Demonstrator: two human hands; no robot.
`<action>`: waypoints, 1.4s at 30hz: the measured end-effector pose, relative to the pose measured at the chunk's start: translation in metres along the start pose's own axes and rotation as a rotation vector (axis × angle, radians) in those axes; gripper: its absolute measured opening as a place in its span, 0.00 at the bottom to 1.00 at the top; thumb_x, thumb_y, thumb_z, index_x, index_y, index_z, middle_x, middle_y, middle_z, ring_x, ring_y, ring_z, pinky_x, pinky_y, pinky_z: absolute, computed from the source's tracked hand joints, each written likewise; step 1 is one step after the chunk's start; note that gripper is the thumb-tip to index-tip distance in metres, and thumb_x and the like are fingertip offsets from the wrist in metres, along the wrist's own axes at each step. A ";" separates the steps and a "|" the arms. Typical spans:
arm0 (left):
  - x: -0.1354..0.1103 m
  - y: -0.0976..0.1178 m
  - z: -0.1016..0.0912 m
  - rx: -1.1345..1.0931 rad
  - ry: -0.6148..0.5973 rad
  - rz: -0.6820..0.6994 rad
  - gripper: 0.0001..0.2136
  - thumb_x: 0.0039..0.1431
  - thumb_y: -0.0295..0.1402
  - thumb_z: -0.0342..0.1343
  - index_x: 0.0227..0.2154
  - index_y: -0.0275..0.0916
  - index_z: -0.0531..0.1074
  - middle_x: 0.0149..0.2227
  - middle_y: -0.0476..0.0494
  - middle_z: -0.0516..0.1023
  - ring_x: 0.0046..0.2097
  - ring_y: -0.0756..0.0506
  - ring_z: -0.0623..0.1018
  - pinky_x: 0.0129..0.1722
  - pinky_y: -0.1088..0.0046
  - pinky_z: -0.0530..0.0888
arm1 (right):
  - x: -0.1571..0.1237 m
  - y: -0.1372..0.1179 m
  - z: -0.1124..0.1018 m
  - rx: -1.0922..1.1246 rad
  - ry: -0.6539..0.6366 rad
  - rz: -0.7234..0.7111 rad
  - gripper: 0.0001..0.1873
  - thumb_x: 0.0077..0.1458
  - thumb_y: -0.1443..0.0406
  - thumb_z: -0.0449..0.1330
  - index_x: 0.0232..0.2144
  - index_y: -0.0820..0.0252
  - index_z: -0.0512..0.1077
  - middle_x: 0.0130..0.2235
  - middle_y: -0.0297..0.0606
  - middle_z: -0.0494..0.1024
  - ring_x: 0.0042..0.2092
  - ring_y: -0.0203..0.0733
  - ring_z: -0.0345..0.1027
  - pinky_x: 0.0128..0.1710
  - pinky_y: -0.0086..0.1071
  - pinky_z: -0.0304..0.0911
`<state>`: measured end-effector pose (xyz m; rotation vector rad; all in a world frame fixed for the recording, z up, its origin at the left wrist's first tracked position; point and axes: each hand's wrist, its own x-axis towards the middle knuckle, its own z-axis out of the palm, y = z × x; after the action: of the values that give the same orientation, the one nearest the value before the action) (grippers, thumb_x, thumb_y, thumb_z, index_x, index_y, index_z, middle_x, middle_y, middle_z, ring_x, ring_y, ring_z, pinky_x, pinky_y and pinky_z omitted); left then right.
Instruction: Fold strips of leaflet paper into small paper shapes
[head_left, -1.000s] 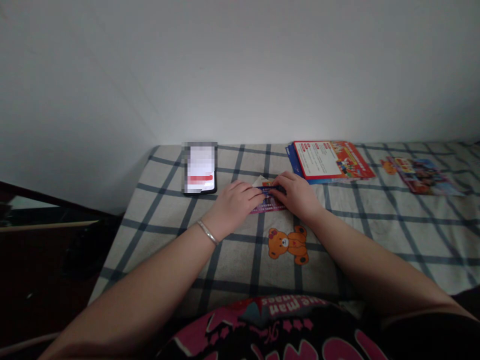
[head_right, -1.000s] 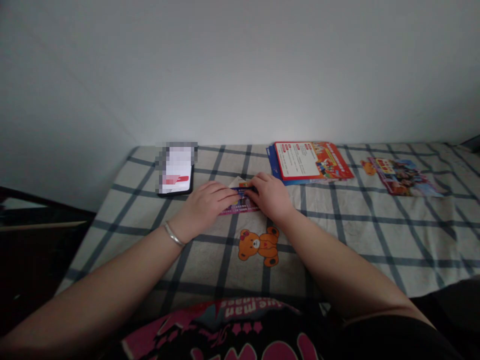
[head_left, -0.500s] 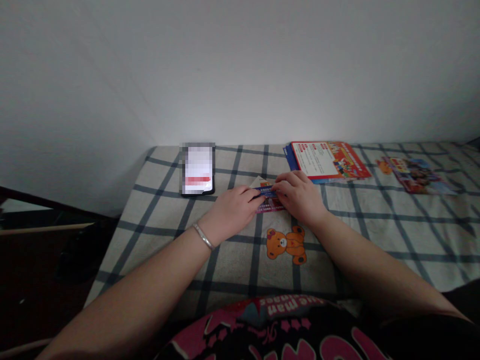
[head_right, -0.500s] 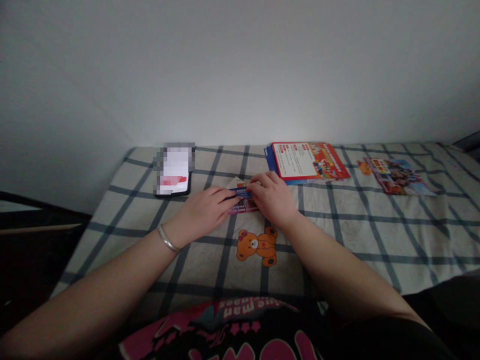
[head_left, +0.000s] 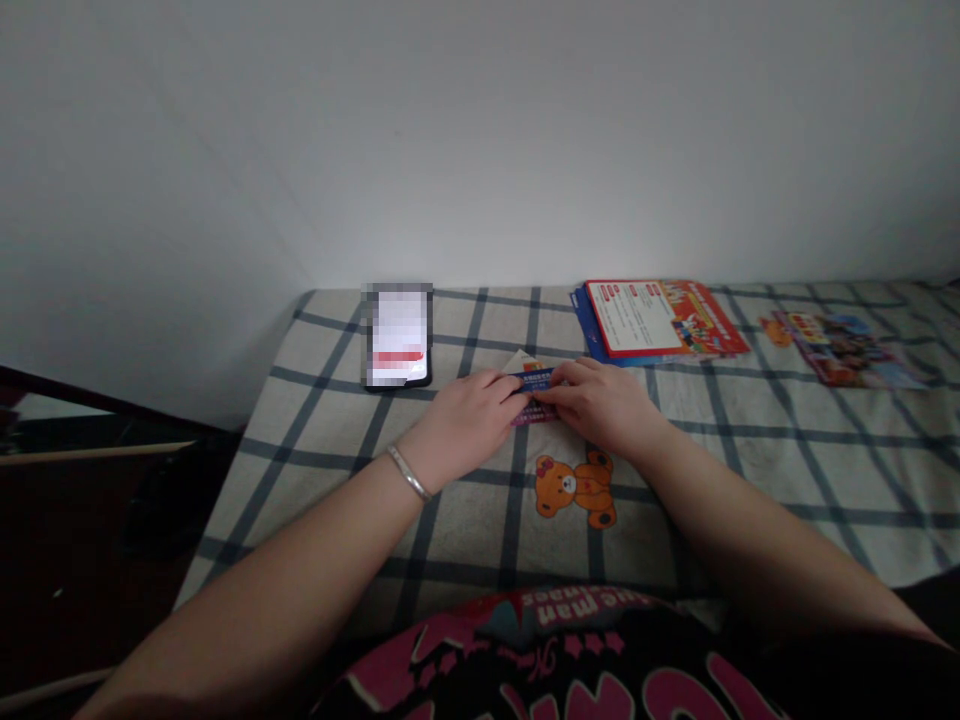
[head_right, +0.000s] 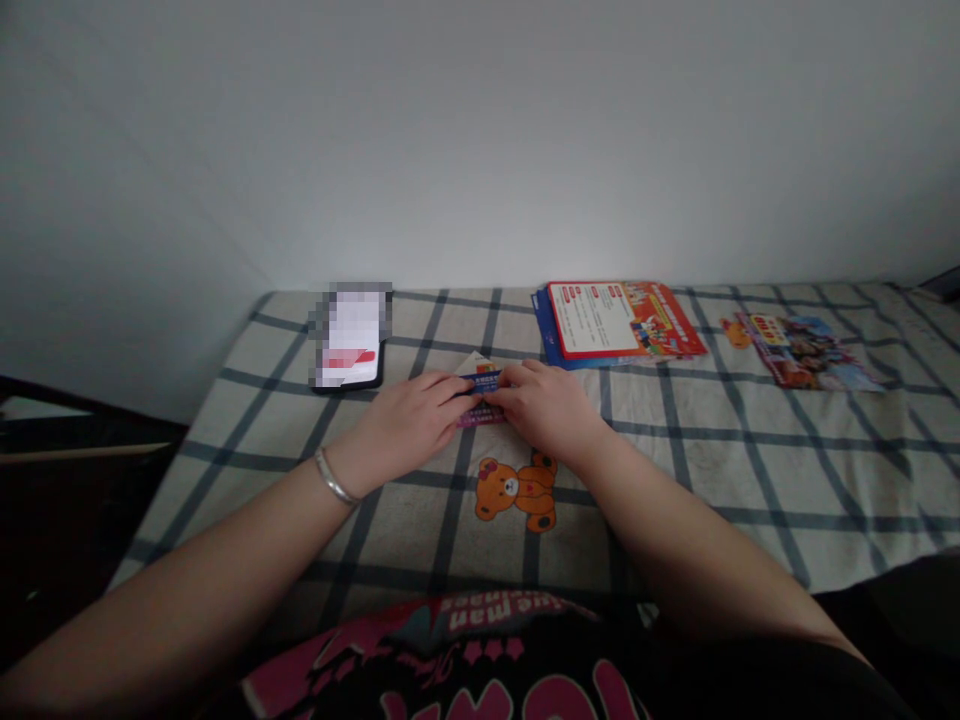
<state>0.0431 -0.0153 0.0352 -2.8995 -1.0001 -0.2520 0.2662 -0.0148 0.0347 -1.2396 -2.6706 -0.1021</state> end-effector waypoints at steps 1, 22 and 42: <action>0.000 0.001 -0.001 0.003 -0.003 -0.003 0.12 0.65 0.29 0.50 0.48 0.36 0.72 0.49 0.39 0.74 0.51 0.40 0.71 0.45 0.62 0.73 | 0.000 0.000 -0.002 -0.005 -0.008 0.015 0.13 0.59 0.68 0.57 0.41 0.49 0.79 0.42 0.36 0.78 0.40 0.41 0.68 0.35 0.33 0.60; -0.017 0.004 -0.029 0.120 -0.133 -0.215 0.11 0.64 0.32 0.50 0.35 0.37 0.77 0.36 0.40 0.75 0.37 0.42 0.74 0.32 0.66 0.71 | -0.010 0.025 -0.028 -0.028 -0.214 0.285 0.12 0.55 0.64 0.59 0.37 0.42 0.81 0.40 0.30 0.80 0.35 0.38 0.71 0.24 0.30 0.53; -0.021 -0.022 -0.033 0.127 -0.166 -0.222 0.11 0.64 0.31 0.48 0.33 0.36 0.75 0.35 0.41 0.76 0.37 0.43 0.77 0.31 0.68 0.71 | -0.016 0.032 -0.024 0.034 -0.171 0.300 0.13 0.53 0.66 0.59 0.36 0.45 0.81 0.40 0.31 0.79 0.34 0.37 0.72 0.25 0.31 0.59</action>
<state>0.0089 -0.0149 0.0639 -2.7305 -1.3145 0.0427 0.3040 -0.0101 0.0539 -1.6890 -2.5722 0.0967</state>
